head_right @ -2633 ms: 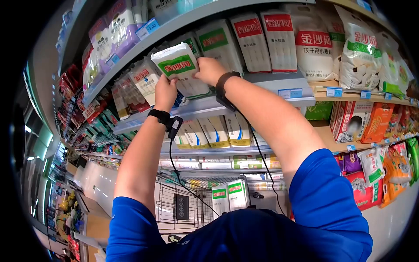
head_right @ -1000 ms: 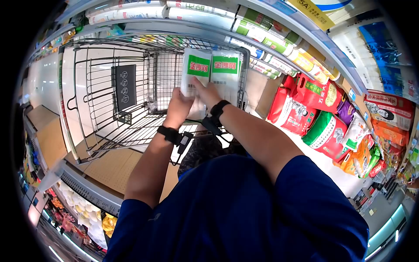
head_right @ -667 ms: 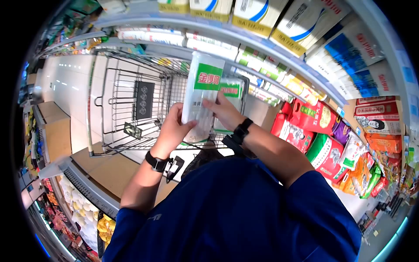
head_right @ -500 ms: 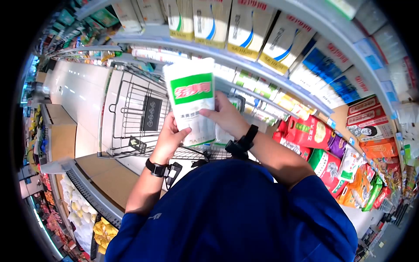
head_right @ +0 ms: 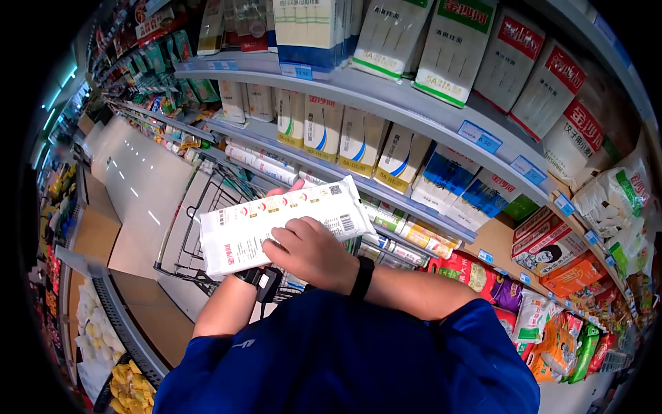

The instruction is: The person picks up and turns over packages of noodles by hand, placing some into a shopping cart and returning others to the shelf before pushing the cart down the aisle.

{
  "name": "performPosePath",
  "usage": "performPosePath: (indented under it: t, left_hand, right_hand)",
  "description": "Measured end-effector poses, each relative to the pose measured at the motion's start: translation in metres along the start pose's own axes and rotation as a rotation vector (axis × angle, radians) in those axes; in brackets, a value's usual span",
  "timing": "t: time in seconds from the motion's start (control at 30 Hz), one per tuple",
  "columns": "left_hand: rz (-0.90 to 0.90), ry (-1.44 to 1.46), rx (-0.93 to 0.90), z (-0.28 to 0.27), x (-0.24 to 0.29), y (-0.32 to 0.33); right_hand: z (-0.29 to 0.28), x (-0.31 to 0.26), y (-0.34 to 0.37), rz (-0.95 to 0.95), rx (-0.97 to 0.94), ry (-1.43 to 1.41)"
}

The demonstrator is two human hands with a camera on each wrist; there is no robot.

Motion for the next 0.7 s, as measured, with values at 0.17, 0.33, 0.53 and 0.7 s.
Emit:
performPosePath:
  t: [0.17,0.33,0.53,0.7]
  left_hand:
    - [-0.056,-0.072,-0.084,0.017,0.005,-0.012]
    - [-0.047,-1.084,0.076,0.056,0.02,-0.035]
    - [0.219,-1.535,-0.284,0.17,0.029,-0.098]
    - [0.555,-1.86,-0.488,0.258,0.014,-0.181]
  right_hand:
    - [-0.023,0.008,0.013,0.041,0.051,-0.033]
    - [-0.058,0.086,0.03,0.744,0.29,-0.716]
    - [-0.184,0.094,0.023,0.461,0.339,-0.266]
    - [-0.277,0.104,0.006,0.238,0.369,0.325]
Point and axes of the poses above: each hand's wrist, its own y-axis away from the middle knuckle, its own z-axis out of the palm, x = y × z, the point moved 5 cm from there along -y, towards the middle knuckle, and after that the axes turned 1 degree about -x, right-handed, at the moved point
